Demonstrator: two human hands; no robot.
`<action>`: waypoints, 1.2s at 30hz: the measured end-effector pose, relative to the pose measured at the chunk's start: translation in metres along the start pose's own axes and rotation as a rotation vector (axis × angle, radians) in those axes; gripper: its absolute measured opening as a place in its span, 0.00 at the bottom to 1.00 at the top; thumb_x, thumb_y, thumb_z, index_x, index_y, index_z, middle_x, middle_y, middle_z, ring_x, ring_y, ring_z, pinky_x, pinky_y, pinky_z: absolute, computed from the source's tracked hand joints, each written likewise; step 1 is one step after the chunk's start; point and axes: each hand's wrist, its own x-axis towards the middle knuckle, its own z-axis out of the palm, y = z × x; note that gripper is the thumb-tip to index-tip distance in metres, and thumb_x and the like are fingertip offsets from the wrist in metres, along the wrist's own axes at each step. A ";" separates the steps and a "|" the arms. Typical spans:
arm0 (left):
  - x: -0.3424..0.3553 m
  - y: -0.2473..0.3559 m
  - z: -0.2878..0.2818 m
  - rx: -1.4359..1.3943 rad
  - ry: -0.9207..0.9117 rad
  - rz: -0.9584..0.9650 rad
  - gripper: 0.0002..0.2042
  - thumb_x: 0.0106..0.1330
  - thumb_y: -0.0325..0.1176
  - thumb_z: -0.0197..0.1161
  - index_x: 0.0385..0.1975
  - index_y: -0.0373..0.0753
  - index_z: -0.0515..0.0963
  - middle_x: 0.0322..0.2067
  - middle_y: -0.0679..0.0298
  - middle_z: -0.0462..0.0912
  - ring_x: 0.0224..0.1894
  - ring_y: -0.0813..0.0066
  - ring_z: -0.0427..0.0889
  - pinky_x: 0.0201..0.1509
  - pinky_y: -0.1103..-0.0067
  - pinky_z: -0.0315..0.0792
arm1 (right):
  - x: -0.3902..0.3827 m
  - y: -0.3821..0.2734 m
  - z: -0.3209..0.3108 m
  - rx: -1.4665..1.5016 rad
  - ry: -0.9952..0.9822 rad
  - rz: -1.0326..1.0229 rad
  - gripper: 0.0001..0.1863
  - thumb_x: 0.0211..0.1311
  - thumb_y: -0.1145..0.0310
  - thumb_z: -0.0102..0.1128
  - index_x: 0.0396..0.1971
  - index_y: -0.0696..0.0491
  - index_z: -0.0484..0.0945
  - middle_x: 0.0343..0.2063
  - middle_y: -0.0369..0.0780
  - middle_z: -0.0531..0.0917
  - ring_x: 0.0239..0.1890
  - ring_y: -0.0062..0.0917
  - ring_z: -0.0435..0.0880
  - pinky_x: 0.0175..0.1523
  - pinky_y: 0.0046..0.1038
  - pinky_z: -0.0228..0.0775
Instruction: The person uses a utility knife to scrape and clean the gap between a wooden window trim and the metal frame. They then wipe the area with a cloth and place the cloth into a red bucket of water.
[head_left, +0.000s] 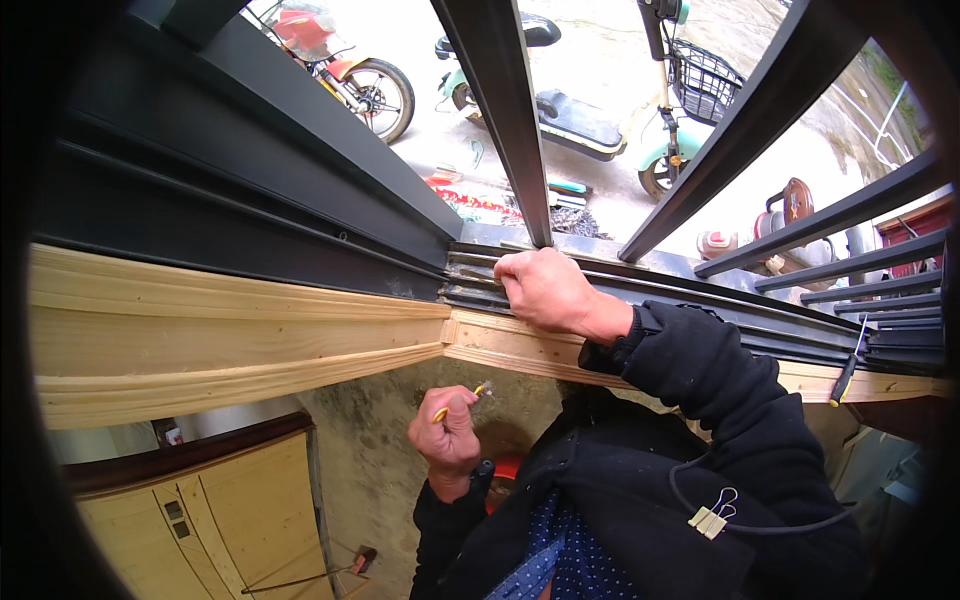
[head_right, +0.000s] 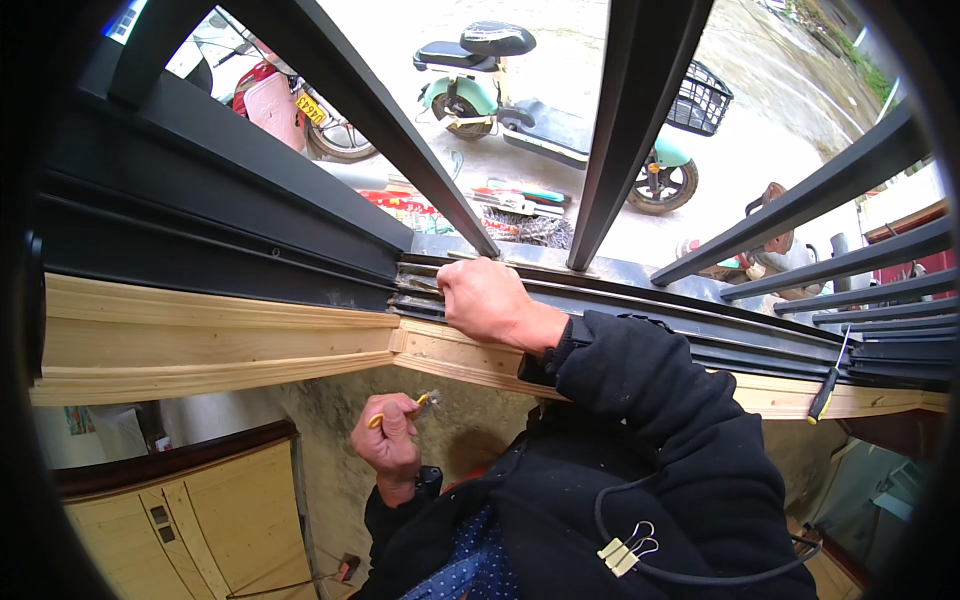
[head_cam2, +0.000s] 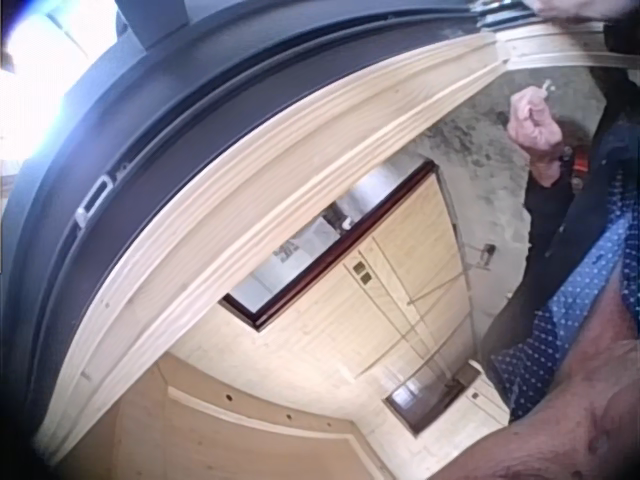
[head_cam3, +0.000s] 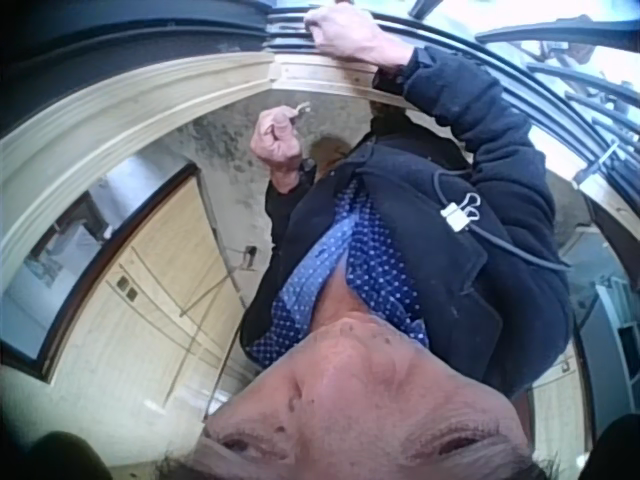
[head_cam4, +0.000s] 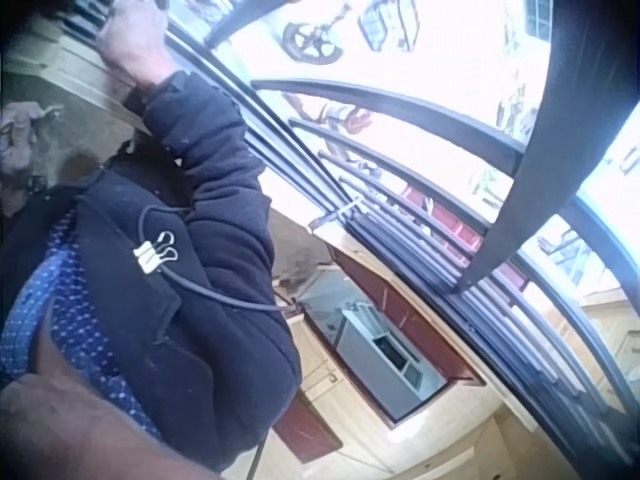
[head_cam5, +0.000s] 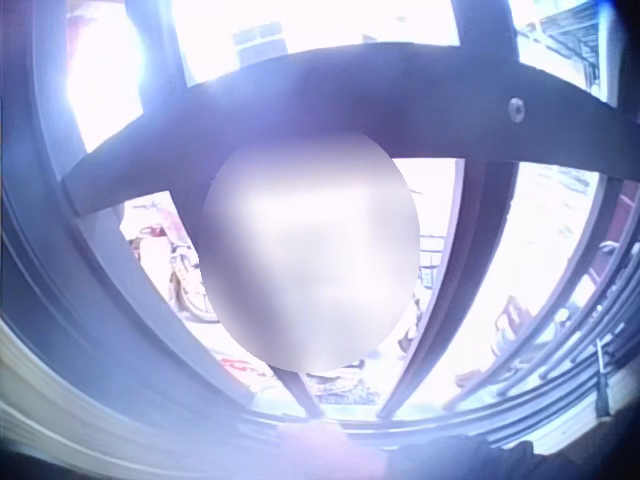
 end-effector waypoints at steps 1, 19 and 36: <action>0.001 -0.001 0.000 -0.005 0.001 0.002 0.08 0.79 0.30 0.60 0.36 0.34 0.77 0.29 0.56 0.85 0.29 0.68 0.83 0.34 0.77 0.77 | 0.000 0.000 -0.001 0.073 0.028 0.007 0.12 0.62 0.68 0.54 0.35 0.53 0.88 0.32 0.51 0.88 0.37 0.52 0.87 0.46 0.49 0.80; 0.017 0.007 0.013 -0.042 -0.034 0.065 0.12 0.79 0.33 0.59 0.34 0.31 0.78 0.29 0.55 0.85 0.25 0.72 0.79 0.30 0.79 0.73 | -0.039 -0.019 0.006 0.166 0.136 -0.084 0.09 0.63 0.69 0.57 0.34 0.53 0.85 0.24 0.54 0.85 0.29 0.53 0.87 0.37 0.52 0.80; 0.038 0.019 0.042 -0.241 -0.102 0.101 0.20 0.81 0.44 0.57 0.32 0.32 0.78 0.31 0.54 0.84 0.20 0.81 0.69 0.26 0.83 0.63 | -0.157 0.036 -0.149 -0.031 0.239 0.356 0.11 0.68 0.68 0.58 0.38 0.55 0.87 0.28 0.49 0.88 0.32 0.45 0.89 0.39 0.39 0.81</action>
